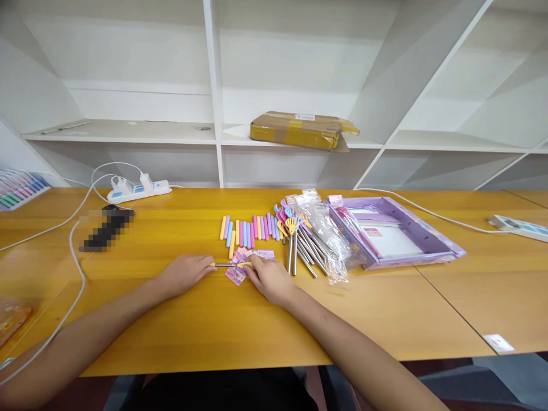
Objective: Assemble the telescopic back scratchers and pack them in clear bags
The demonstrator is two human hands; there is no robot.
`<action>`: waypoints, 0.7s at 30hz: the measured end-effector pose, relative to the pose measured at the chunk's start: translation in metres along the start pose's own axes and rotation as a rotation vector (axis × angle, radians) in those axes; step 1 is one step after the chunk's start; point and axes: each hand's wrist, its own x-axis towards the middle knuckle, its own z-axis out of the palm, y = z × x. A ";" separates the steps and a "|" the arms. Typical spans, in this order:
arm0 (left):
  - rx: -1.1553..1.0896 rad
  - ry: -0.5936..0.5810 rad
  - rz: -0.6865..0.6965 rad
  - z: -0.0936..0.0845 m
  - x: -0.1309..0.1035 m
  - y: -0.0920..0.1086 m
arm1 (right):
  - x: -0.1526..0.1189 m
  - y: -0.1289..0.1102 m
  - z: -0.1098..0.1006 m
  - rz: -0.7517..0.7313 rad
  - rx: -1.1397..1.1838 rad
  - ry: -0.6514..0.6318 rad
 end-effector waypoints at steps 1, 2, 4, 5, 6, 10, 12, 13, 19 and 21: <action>-0.019 -0.001 0.004 0.003 0.002 -0.001 | 0.000 0.004 -0.002 -0.030 0.041 0.002; -0.035 -0.001 0.007 0.005 0.004 -0.001 | 0.001 0.008 -0.004 -0.060 0.082 0.003; -0.058 -0.009 0.022 0.006 0.007 -0.001 | 0.002 0.011 -0.004 -0.106 0.152 0.003; -0.067 -0.019 0.033 0.006 0.008 -0.001 | 0.002 0.011 -0.003 -0.118 0.173 0.004; -0.075 -0.028 0.045 0.004 0.008 -0.001 | 0.002 0.011 -0.002 -0.128 0.183 0.007; -0.104 -0.039 0.081 -0.001 0.004 -0.001 | 0.002 0.009 0.002 -0.198 0.154 0.045; -0.095 -0.041 0.081 -0.003 0.003 -0.002 | 0.001 0.008 -0.001 -0.249 0.144 0.057; -0.074 -0.036 0.080 -0.003 0.003 -0.001 | 0.001 0.006 -0.004 -0.267 0.141 0.057; 0.208 0.131 0.084 -0.018 0.006 0.002 | 0.002 -0.002 -0.035 -0.243 -0.105 0.115; 0.231 0.160 0.051 -0.031 0.003 -0.002 | 0.003 0.005 -0.049 -0.243 -0.195 0.178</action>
